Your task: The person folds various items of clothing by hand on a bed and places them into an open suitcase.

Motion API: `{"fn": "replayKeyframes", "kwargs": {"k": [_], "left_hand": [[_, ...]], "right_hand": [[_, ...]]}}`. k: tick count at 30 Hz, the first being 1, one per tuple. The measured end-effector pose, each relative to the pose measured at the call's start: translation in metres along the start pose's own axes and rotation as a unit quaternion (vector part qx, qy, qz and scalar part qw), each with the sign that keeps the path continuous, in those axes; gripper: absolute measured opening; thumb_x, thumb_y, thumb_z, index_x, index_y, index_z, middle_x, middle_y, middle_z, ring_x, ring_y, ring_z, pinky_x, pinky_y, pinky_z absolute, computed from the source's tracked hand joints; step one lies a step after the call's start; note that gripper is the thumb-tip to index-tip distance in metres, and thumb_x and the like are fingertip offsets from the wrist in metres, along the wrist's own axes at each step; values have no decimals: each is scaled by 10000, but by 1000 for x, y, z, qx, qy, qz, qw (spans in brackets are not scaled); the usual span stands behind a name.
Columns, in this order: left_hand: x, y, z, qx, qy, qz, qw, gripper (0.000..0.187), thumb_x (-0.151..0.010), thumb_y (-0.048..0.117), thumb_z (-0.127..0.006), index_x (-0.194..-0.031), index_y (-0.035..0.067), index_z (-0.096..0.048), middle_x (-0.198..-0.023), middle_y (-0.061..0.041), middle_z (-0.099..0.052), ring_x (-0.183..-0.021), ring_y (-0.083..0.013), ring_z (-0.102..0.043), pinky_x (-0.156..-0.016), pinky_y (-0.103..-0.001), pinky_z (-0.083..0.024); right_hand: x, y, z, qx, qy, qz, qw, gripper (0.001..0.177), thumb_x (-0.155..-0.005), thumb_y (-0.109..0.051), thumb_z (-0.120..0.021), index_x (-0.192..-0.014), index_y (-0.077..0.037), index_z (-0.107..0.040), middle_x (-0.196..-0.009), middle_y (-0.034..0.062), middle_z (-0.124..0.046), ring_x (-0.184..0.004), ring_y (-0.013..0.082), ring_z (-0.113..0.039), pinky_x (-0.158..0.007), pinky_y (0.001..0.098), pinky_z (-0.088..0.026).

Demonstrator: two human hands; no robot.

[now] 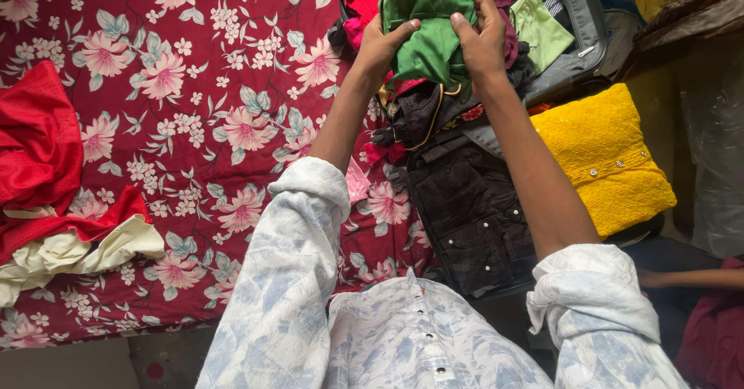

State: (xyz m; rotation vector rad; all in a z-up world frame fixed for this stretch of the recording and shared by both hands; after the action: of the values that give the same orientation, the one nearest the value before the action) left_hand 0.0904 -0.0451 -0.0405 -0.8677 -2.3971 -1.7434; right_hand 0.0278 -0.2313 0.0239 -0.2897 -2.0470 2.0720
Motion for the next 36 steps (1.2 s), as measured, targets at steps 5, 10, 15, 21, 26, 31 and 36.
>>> {"fn": "replayKeyframes", "kwargs": {"k": [5, 10, 15, 21, 26, 31, 36], "left_hand": [[-11, -3, -4, 2, -8, -7, 1000, 430, -889, 168, -803, -1220, -37, -622, -1079, -137, -743, -941, -196, -728, -863, -355, -608], [-29, -12, -5, -36, 11, -27, 999, 441, -869, 169, -811, -1223, -9, -618, -1067, -96, -750, -948, -174, -729, -861, -338, -599], [-54, -27, -6, -37, 26, -57, 997, 441, -870, 164, -828, -1211, -8, -606, -1067, -99, -742, -953, -170, -720, -864, -334, -590], [-81, -36, -9, -65, 57, -90, 992, 473, -852, 184, -840, -1211, -9, -600, -1062, -103, -748, -961, -184, -728, -866, -336, -595], [-99, -40, -12, -75, 62, -99, 990, 528, -854, 194, -841, -1248, -14, -557, -1084, -119, -737, -977, -197, -728, -869, -354, -605], [-124, -48, -11, -91, 82, -123, 985, 687, -841, 246, -828, -1323, -9, -411, -1180, -179, -670, -1047, -261, -715, -890, -382, -611], [-154, -56, -8, -304, 170, -225, 910, 671, -862, 360, -829, -1291, 1, -459, -1204, -214, -644, -1101, -376, -700, -954, -433, -568]], "right_hand": [[-7, 13, 5, 6, -3, 9, 1000, 529, -1034, 5, -646, -1533, -23, -473, -1495, 95, -573, -1333, 146, -579, -1124, 296, -478], [-21, 17, 8, -4, -16, 32, 999, 444, -1042, 16, -626, -1474, -11, -528, -1415, 91, -644, -1299, 152, -620, -1126, 298, -485], [-39, 21, 18, 10, -12, 55, 998, 384, -1037, 25, -621, -1415, 0, -556, -1361, 80, -664, -1236, 141, -626, -1072, 284, -497], [-61, 64, 34, -10, 53, 0, 999, 234, -1058, -39, -660, -1282, 16, -616, -1120, 40, -670, -996, 124, -607, -915, 300, -515], [-69, 87, 46, 75, 94, 5, 993, 232, -1052, -120, -683, -1234, 13, -630, -1053, 31, -664, -944, 117, -592, -878, 315, -514], [-88, 122, 64, 104, 127, -20, 986, 261, -1022, -185, -709, -1130, 28, -603, -1035, 71, -633, -960, 158, -599, -886, 343, -520], [-125, 157, 86, 233, 149, 28, 961, 315, -1009, -239, -732, -1049, 43, -598, -1007, 176, -714, -941, 282, -682, -859, 385, -521]]}}
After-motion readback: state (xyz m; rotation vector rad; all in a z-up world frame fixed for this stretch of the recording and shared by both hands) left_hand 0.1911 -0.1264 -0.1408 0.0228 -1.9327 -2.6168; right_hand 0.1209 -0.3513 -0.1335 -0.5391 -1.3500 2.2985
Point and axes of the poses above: each hand's wrist, its own x-axis away from the middle knuckle, its own z-axis out of the back of the hand, y = z × x, the point moved 10 cm from there along -x, towards the middle knuckle
